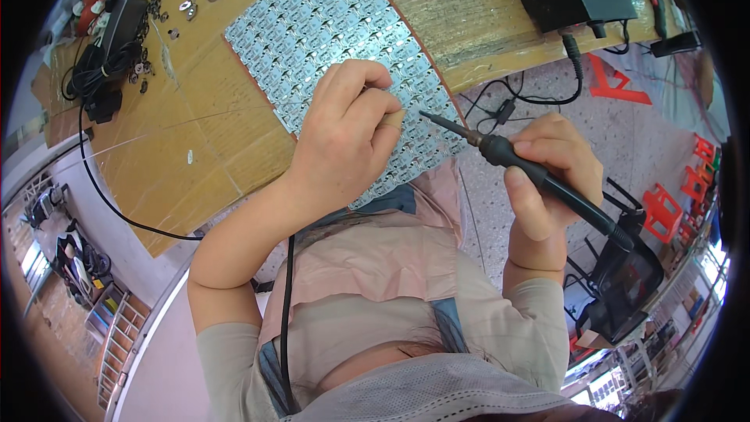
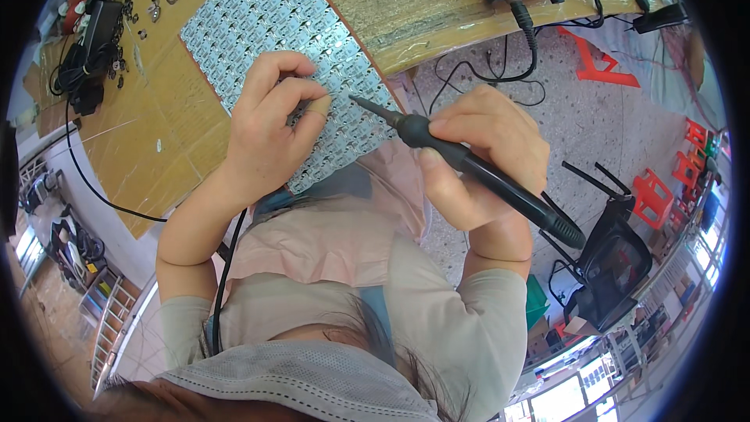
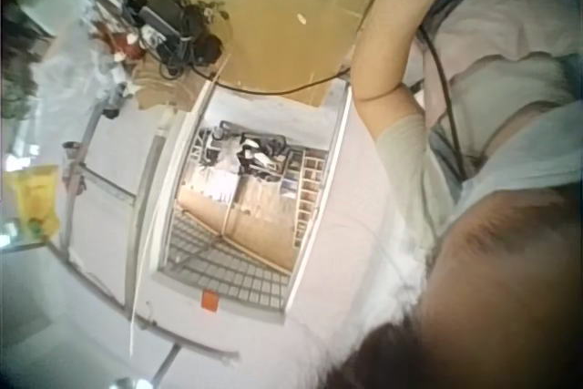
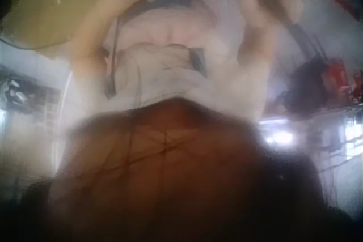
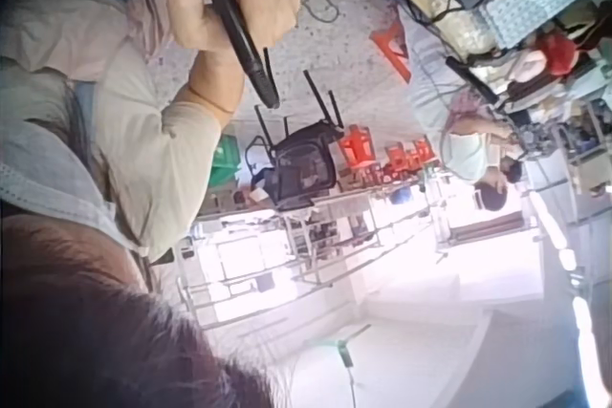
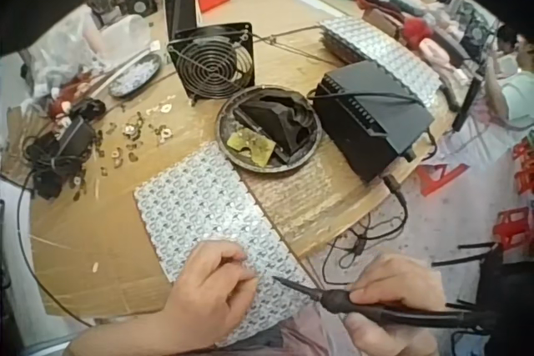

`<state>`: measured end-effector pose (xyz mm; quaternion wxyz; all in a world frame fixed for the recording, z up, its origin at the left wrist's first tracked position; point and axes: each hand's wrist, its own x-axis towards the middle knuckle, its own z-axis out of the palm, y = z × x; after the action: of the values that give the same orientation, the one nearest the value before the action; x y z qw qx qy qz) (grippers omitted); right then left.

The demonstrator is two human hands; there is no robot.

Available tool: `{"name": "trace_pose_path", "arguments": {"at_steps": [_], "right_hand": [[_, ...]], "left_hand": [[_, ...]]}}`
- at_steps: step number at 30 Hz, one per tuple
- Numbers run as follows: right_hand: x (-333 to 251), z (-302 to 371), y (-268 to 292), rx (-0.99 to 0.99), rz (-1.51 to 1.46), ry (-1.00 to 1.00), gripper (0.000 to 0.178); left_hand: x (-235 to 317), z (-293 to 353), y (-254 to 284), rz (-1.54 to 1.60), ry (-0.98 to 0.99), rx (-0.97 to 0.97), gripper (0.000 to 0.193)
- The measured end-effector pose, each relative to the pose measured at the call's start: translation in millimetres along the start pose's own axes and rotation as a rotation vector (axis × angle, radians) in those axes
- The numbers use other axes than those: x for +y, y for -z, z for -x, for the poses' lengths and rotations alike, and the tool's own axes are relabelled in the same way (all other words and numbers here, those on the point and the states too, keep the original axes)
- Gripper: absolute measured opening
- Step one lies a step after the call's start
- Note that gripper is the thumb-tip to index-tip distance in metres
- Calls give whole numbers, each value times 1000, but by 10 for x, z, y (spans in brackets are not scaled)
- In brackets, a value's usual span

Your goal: The person solders an LED panel using a soldering iron, then retrieves a stack of LED panels from the desk and aligns them.

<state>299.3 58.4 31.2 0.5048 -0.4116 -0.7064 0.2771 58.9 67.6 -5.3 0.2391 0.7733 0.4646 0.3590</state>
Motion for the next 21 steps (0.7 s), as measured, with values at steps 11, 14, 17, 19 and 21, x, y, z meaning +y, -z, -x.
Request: {"name": "trace_pose_path", "arguments": {"at_steps": [11, 14, 17, 19, 21], "right_hand": [[-15, 105, 30, 25, 5, -19, 19], [7, 95, 12, 18, -13, -36, 20], [30, 94, -4, 13, -9, -5, 20], [23, 90, -2, 12, -13, -9, 20], [18, 112, 19, 12, -17, -2, 19]], "left_hand": [[61, -5, -89, 30, -53, -49, 16], [56, -8, -90, 25, -46, -55, 17], [59, -17, -72, 17, -54, -71, 17], [66, -28, -46, 15, -57, -89, 17], [81, -26, 2, 14, -70, -98, 17]]}}
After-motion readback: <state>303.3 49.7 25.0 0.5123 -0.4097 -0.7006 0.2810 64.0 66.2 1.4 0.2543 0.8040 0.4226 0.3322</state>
